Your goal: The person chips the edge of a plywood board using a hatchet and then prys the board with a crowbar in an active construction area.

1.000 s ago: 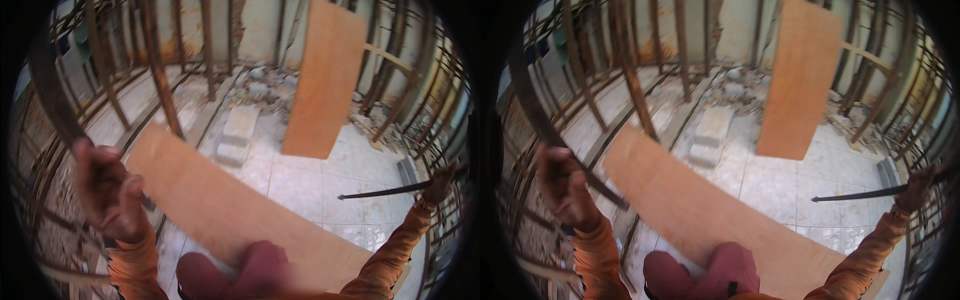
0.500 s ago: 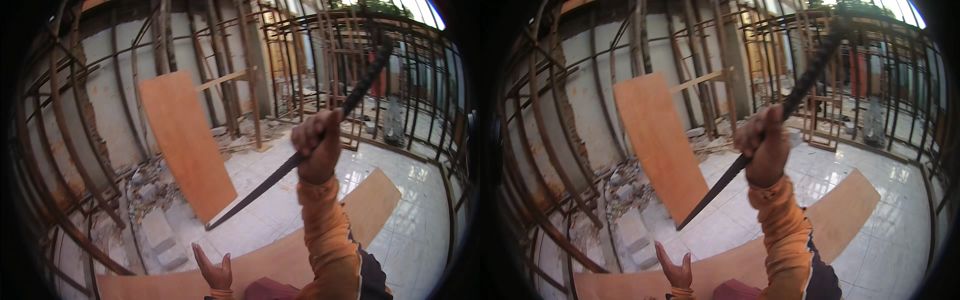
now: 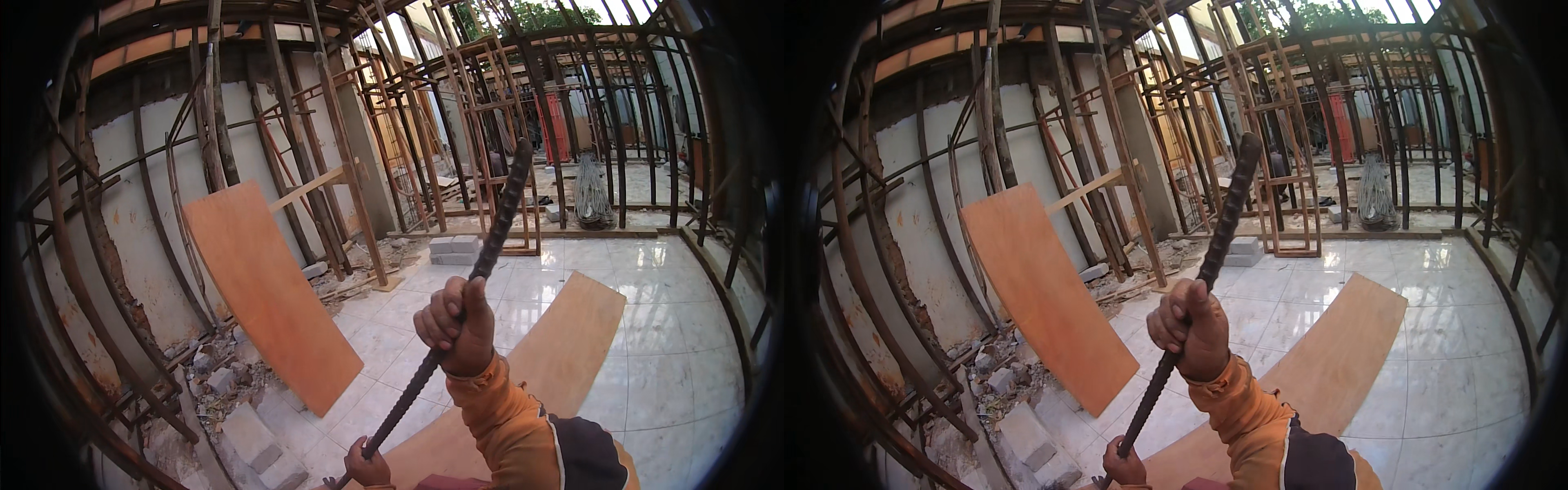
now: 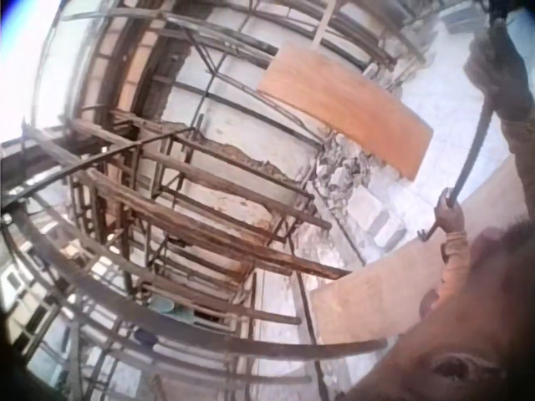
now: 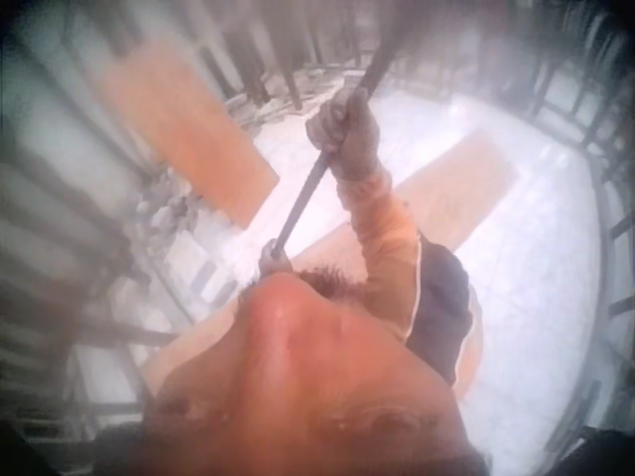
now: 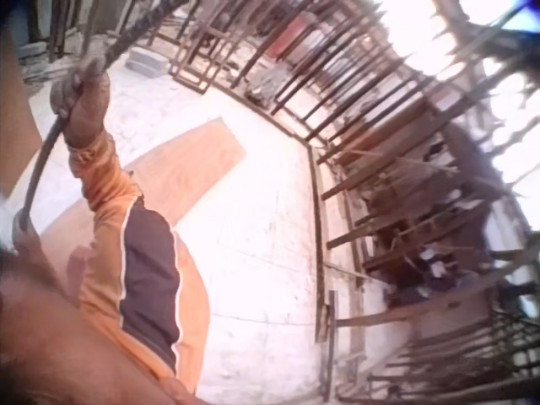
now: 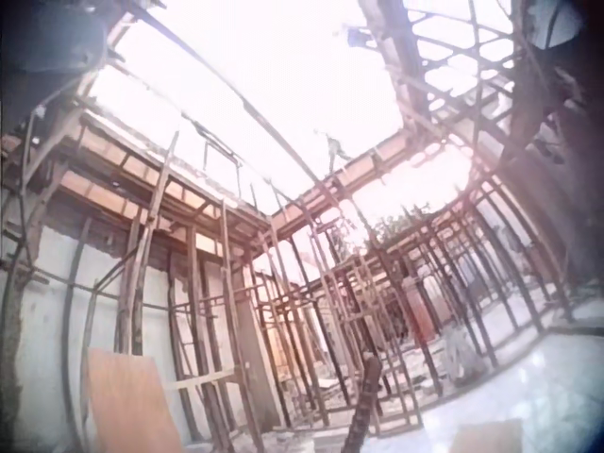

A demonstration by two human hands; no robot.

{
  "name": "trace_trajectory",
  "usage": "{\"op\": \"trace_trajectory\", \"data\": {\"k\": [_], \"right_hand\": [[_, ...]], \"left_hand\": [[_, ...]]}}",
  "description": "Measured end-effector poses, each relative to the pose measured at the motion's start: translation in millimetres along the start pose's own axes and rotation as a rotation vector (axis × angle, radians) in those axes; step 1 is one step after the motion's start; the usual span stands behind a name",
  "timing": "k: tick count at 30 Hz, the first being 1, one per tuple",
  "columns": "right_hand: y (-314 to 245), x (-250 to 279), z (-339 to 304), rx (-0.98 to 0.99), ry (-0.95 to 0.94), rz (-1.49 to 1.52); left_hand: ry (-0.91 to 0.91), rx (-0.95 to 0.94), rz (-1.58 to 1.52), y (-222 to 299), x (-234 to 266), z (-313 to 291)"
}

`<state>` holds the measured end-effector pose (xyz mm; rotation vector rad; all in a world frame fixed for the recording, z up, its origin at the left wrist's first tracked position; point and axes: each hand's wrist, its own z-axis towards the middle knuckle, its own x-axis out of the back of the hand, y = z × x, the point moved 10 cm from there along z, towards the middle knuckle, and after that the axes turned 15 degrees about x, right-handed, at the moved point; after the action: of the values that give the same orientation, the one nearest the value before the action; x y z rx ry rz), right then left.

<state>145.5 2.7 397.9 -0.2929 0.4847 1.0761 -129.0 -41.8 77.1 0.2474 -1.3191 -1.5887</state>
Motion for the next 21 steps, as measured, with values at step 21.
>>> {"op": "trace_trajectory", "data": {"k": [21], "right_hand": [[-23.6, -34.4, -24.9, 0.068, -0.143, 0.147]], "left_hand": [[0.057, -0.108, -0.067, -75.7, 1.7, -30.3]]}}
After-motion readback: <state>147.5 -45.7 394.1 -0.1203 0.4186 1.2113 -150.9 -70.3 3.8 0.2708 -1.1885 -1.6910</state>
